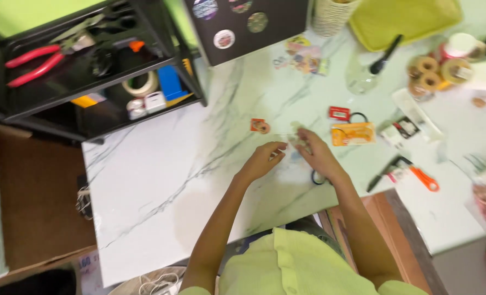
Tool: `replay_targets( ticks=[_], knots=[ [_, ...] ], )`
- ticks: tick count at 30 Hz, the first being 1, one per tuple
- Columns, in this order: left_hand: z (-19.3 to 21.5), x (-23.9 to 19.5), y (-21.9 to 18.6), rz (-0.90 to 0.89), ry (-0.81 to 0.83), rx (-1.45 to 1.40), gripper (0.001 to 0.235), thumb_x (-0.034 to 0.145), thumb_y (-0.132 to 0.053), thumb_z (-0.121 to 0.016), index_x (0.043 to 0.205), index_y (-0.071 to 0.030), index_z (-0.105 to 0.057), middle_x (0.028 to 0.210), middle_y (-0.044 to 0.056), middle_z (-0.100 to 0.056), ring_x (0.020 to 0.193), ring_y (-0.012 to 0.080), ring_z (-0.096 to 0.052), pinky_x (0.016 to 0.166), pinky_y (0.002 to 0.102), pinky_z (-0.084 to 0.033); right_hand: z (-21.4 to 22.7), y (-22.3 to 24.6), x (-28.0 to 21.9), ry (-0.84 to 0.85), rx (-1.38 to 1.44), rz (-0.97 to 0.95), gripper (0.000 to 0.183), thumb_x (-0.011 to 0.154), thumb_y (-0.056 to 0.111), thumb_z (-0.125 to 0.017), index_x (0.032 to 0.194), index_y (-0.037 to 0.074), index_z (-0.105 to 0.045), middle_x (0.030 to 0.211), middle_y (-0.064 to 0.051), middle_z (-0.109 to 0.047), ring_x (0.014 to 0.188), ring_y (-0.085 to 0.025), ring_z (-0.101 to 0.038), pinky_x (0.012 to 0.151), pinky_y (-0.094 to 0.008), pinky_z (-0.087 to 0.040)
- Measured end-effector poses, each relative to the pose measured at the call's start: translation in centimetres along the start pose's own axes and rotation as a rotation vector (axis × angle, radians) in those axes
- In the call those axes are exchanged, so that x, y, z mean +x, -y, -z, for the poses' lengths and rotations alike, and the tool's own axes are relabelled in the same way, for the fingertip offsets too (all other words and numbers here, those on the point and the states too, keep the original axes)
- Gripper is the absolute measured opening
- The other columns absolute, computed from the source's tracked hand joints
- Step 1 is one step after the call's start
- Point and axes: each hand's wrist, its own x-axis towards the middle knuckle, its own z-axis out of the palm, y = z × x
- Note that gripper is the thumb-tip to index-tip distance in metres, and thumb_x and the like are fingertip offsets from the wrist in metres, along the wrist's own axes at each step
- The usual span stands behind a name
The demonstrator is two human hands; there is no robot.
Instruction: The person uses blue-handled scissors to cut out small, colorful stickers from a sheet on a marble-patterned table. After cutting, the person places the scissors down and organizes various items, including tape rolls and small boxes, into a black rolling cart nearby.
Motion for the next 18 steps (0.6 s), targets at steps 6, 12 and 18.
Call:
replay_targets(
  ticks=[6, 12, 18],
  knots=[
    [-6.9, 6.1, -1.6, -0.125, 0.08, 0.1, 0.033, 0.095, -0.017, -0.067, 0.126, -0.005, -0.064, 0.127, 0.012, -0.066, 0.105, 0.0251, -0.07, 0.095, 0.039, -0.056, 8.9, -5.7, -3.5, -0.216, -0.605, 0.029, 0.072, 0.077, 0.008, -0.075, 0.143, 0.002, -0.047, 0.145, -0.023, -0.049, 0.137, -0.042, -0.044, 0.11, -0.053, -0.041],
    [-13.6, 12.8, 0.0, -0.342, -0.057, 0.297, 0.038, 0.088, -0.008, -0.069, 0.126, -0.007, -0.063, 0.137, 0.016, -0.057, 0.128, 0.038, -0.051, 0.108, 0.046, -0.044, 11.6, -9.7, -5.5, -0.148, -0.712, -0.078, 0.086, 0.068, 0.013, -0.081, 0.146, 0.009, -0.046, 0.143, -0.016, -0.047, 0.134, -0.04, -0.041, 0.108, -0.056, -0.037],
    [-16.7, 17.6, 1.8, -0.416, -0.303, 0.564, 0.053, 0.081, 0.0, -0.068, 0.133, -0.007, -0.059, 0.143, 0.018, -0.05, 0.136, 0.04, -0.044, 0.111, 0.051, -0.04, 11.5, -8.6, -6.5, -0.032, -0.679, -0.234, 0.074, 0.073, 0.03, -0.088, 0.134, 0.008, -0.053, 0.128, -0.015, -0.051, 0.123, -0.038, -0.048, 0.104, -0.051, -0.044]
  ],
)
